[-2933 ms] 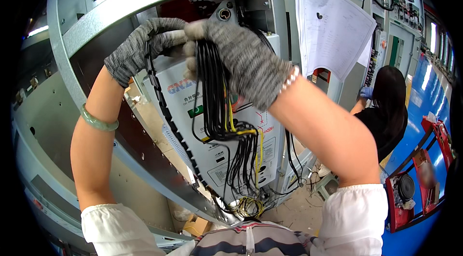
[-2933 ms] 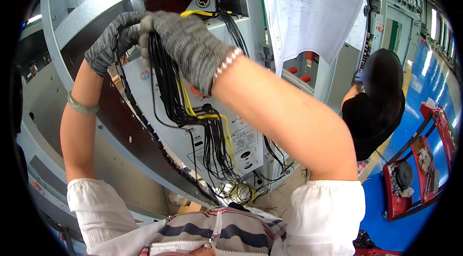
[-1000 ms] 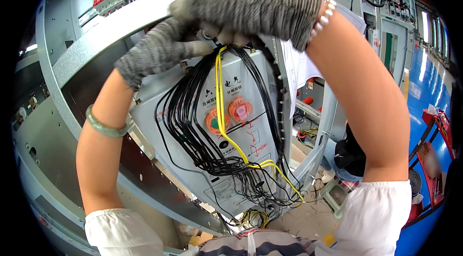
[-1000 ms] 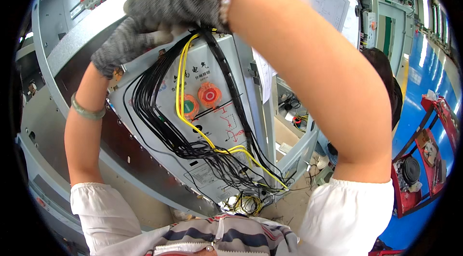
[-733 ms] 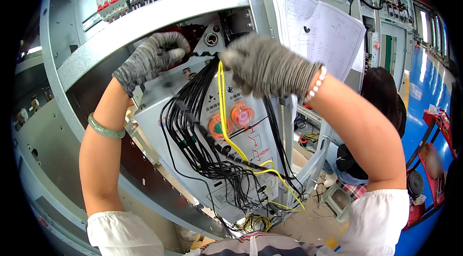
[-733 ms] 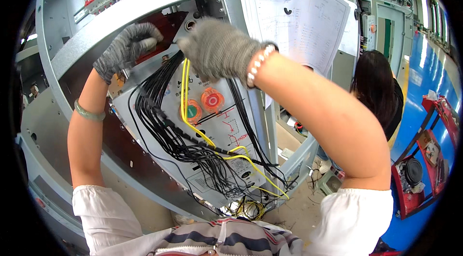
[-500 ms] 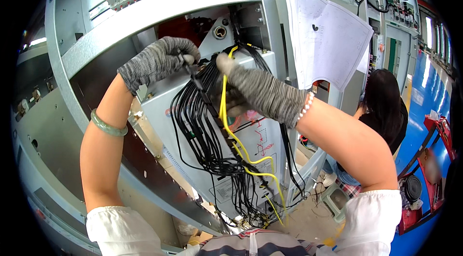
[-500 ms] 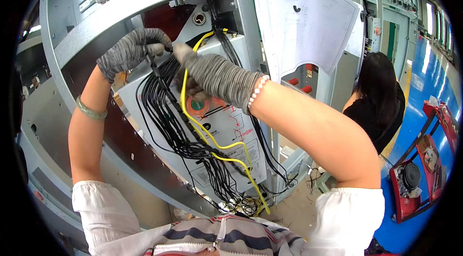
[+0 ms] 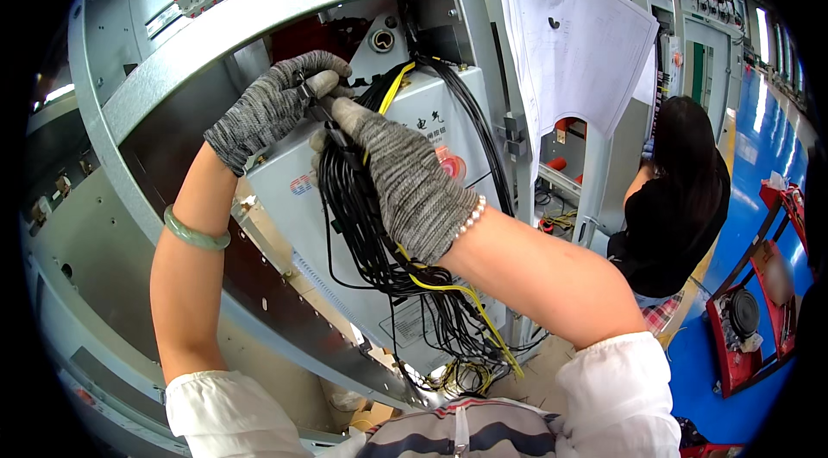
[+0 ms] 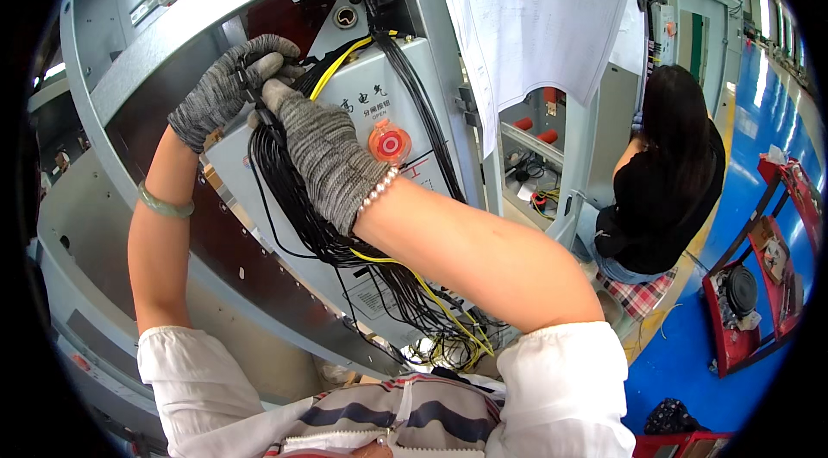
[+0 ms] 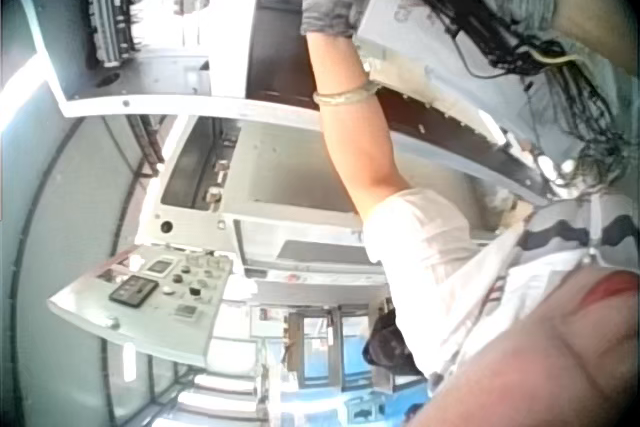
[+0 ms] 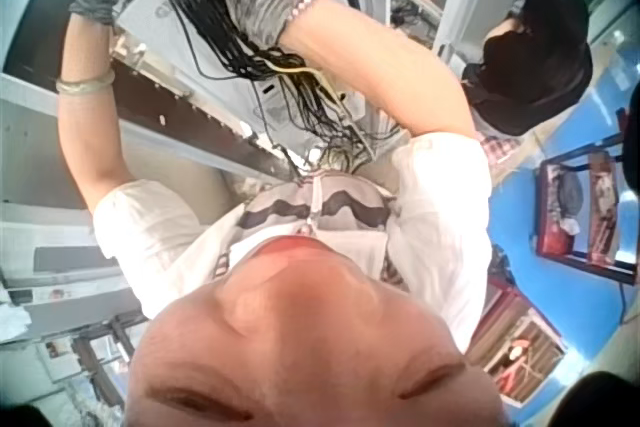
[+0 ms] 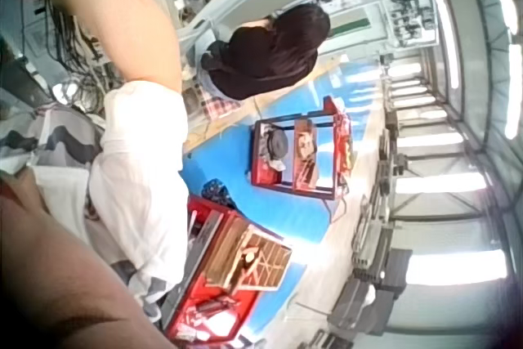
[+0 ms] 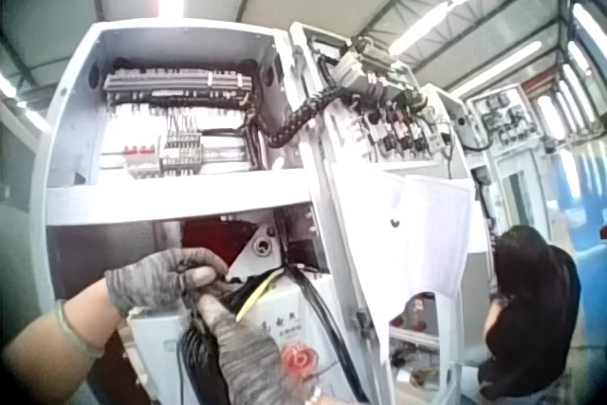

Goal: The person organizes and secures a bundle of black and yellow wires inside an electrical cabinet using a black cable tie. They repeatedly adjust the wire bundle and tighten the tie to keep the wires neat and contained.

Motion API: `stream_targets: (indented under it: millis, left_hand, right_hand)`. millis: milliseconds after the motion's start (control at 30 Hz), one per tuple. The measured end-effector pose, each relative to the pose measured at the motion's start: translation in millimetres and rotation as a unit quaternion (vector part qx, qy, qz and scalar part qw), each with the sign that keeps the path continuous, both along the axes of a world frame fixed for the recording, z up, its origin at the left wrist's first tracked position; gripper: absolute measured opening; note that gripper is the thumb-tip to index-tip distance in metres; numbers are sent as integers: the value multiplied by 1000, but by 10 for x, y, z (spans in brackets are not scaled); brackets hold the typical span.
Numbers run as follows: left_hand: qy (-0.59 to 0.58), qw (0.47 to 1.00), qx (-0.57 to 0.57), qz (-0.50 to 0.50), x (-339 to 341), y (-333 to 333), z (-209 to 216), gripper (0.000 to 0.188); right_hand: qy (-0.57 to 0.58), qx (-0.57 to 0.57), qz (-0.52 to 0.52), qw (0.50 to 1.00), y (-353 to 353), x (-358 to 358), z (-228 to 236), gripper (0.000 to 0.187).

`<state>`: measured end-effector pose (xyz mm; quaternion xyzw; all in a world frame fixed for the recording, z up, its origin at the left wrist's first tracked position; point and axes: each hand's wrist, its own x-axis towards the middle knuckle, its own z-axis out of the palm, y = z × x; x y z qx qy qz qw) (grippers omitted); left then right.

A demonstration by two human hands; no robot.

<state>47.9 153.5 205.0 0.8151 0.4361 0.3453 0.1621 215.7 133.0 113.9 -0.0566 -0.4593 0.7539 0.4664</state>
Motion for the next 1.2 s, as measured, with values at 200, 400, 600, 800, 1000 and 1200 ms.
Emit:
stream_targets:
  millis: [200,400,600,800,1000,1200]
  left_hand:
    - [21,998,45,34,-190,-30,48,37]
    - [8,999,-8,43,-18,-15,107,43]
    - [53,998,-4,-27,126,-126,-43,34]
    - [396,893,212,-9,167,-264,-171,31]
    - [36,993,-114,5,168,-134,-244,55]
    - [270,962,30,-23,446,-125,-235,60]
  right_hand:
    - [-120,137,-107,977,61,94,255,19]
    - [-288,341,-126,886,384,205,700,27]
    - [-345,466,-165,798,471,314,864,31]
    - [-187,189,-37,963,211,553,731,36]
    - [-398,672,-229,581,340,760,611,36]
    - [-311,618,-341,637,413,862,105,51]
